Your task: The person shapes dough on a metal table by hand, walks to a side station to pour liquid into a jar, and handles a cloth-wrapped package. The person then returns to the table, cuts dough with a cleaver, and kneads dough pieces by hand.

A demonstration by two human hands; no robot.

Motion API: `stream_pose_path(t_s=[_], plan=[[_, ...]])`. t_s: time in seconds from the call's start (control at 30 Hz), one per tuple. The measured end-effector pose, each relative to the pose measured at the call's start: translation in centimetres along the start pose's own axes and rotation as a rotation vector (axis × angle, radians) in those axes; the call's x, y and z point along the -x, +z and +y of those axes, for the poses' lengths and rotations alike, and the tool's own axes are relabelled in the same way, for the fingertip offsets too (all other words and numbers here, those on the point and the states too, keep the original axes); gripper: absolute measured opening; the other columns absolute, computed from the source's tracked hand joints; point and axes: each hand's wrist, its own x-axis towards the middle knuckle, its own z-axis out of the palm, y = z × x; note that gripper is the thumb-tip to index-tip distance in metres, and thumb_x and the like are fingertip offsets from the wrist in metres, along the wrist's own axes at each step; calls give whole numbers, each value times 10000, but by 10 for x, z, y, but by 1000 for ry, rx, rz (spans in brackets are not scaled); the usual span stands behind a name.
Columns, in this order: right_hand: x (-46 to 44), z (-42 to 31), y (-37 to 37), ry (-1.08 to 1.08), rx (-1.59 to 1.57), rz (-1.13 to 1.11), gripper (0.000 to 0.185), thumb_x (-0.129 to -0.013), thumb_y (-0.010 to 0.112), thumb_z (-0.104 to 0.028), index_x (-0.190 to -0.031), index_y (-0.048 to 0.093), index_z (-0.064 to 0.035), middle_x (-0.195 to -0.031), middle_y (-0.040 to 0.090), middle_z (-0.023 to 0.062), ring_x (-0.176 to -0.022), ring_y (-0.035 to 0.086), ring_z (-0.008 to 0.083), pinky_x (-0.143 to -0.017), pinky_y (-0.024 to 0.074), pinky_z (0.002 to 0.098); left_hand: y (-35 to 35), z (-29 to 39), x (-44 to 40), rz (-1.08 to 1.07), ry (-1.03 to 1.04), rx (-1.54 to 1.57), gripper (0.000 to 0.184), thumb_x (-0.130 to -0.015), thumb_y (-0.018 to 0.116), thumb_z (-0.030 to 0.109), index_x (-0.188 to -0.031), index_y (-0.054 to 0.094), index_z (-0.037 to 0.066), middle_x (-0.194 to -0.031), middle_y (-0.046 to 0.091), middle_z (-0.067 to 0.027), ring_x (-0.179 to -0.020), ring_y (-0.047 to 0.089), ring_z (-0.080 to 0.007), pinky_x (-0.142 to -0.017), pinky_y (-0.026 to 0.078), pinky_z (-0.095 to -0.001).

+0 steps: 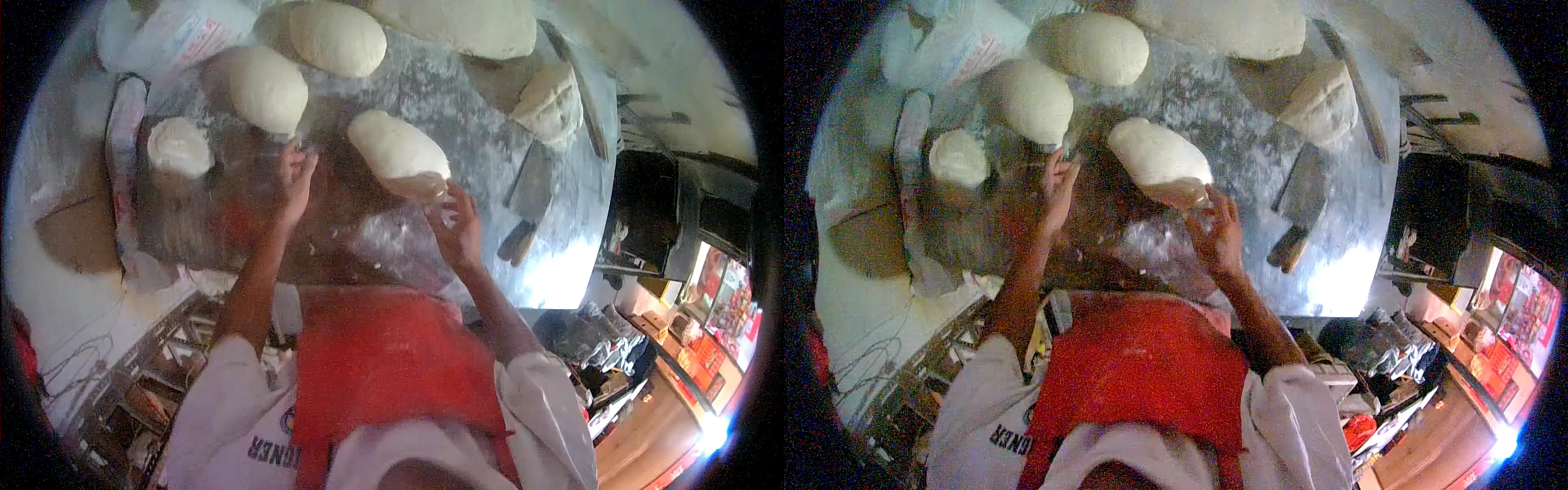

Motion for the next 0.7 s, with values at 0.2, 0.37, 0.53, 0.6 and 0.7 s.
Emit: stream_pose_path(t_s=[0.2,0.37,0.53,0.6,0.7], plan=[[148,-56,-26,-177,582,-108,866,-753,863,-250,-1524,475,-177,-1480,484,183,-1339,493,419,-1106,409,564,17,-12,232,-173,-19,-418,481,-1068,542,238,-1454,465,-39,-1300,621,-275,-1211,609,-421,-1012,488,-523],[104,-21,10,-342,750,-130,894,-746,861,-298,-1537,453,-210,-1551,421,188,-1391,444,444,-1121,395,585,92,6,220,-147,34,-345,426,-1074,492,193,-1436,475,-30,-1318,611,-287,-1232,593,-452,-1051,471,-492],[66,-52,-33,197,-83,-317,657,-907,701,-300,-1486,479,-83,-1314,641,202,-1202,630,351,-984,534,462,95,93,129,-303,-387,133,471,-1038,584,271,-1444,549,35,-1414,596,-208,-1323,543,-350,-1165,381,-440],[68,-76,-53,570,-768,-413,629,-906,662,-284,-1419,511,47,-1210,699,154,-1060,692,260,-932,560,388,90,136,111,-336,-408,282,462,-1013,628,264,-1420,580,50,-1393,612,-201,-1316,549,-338,-1160,386,-439],[105,-67,-45,537,-1006,-312,588,-921,639,-286,-1384,554,66,-1263,679,156,-1142,643,233,-989,512,374,83,160,114,-255,434,-435,645,-947,712,348,-1457,519,3,-1392,584,-249,-1215,606,-383,-1090,446,-425]])
